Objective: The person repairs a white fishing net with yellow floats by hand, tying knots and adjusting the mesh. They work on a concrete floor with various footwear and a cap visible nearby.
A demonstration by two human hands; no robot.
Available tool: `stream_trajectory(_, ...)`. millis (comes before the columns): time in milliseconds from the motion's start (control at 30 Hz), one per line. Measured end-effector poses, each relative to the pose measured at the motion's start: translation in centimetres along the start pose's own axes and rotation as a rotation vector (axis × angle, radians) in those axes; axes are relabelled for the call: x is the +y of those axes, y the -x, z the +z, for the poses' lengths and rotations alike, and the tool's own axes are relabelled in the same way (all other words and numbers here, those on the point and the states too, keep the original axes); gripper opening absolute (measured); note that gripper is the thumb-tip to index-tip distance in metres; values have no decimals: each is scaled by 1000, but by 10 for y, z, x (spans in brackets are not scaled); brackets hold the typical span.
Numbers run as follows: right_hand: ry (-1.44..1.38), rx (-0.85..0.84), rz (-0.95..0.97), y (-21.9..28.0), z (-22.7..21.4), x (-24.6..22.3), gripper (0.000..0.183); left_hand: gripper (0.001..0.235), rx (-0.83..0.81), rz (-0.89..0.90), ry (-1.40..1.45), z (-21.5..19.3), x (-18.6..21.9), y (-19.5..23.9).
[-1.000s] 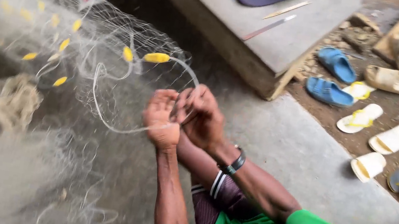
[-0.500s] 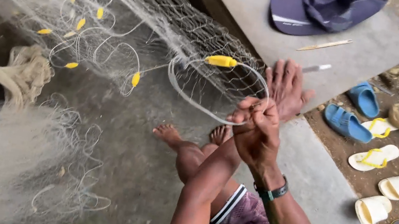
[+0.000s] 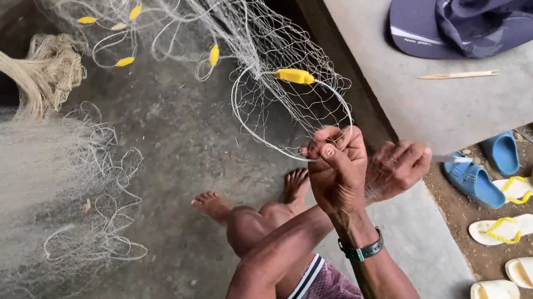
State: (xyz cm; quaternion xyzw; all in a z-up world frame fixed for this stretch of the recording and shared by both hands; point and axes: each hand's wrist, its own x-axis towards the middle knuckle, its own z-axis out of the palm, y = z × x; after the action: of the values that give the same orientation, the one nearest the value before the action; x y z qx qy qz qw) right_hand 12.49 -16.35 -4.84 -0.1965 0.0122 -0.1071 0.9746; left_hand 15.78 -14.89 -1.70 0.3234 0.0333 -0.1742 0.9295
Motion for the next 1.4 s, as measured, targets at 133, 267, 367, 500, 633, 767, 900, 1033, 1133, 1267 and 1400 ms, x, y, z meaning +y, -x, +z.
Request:
stream_trajectory(133, 62, 8, 48, 6, 11, -7, 30, 27, 171, -58, -426, -11, 8, 8)
stream_trajectory(267, 75, -34, 58, 8, 10, -21, 29, 34, 324, -173, -867, -24, 8, 30)
stream_trajectory(367, 46, -19, 80, 19, 15, -36, 28, 39, 402, -306, -1213, -43, 6, 60)
stream_trajectory(500, 41, -23, 10, 43, 34, -40, 30, 45, 50, -142, -662, -207, 10, 112)
stream_trajectory(633, 45, -77, -19, 64, 30, -28, 31, 20, 207, 118, -879, -147, 102, 204)
stream_trajectory(767, 82, -134, 5, 86, 41, -19, 35, 17, 49, 506, -1143, -88, 132, 232)
stream_trajectory(900, 123, -174, -2, 103, 48, -15, 36, 17, 6, 808, -1476, -50, 145, 223)
stream_trajectory(1033, 171, -236, 5, 119, 58, -17, 35, 25, -138, 1152, -1717, -8, 149, 213)
stream_trajectory(1133, 167, -244, 28, 122, 51, -12, 33, 55, -157, 1233, -1890, -12, 147, 208)
stream_trajectory(1267, 135, -227, 40, 118, 53, -14, 31, 27, -179, 1233, -1983, -17, 144, 198)
stream_trajectory(1400, 125, -188, 65, 120, 52, -15, 30, 33, -191, 1192, -1948, -18, 135, 194)
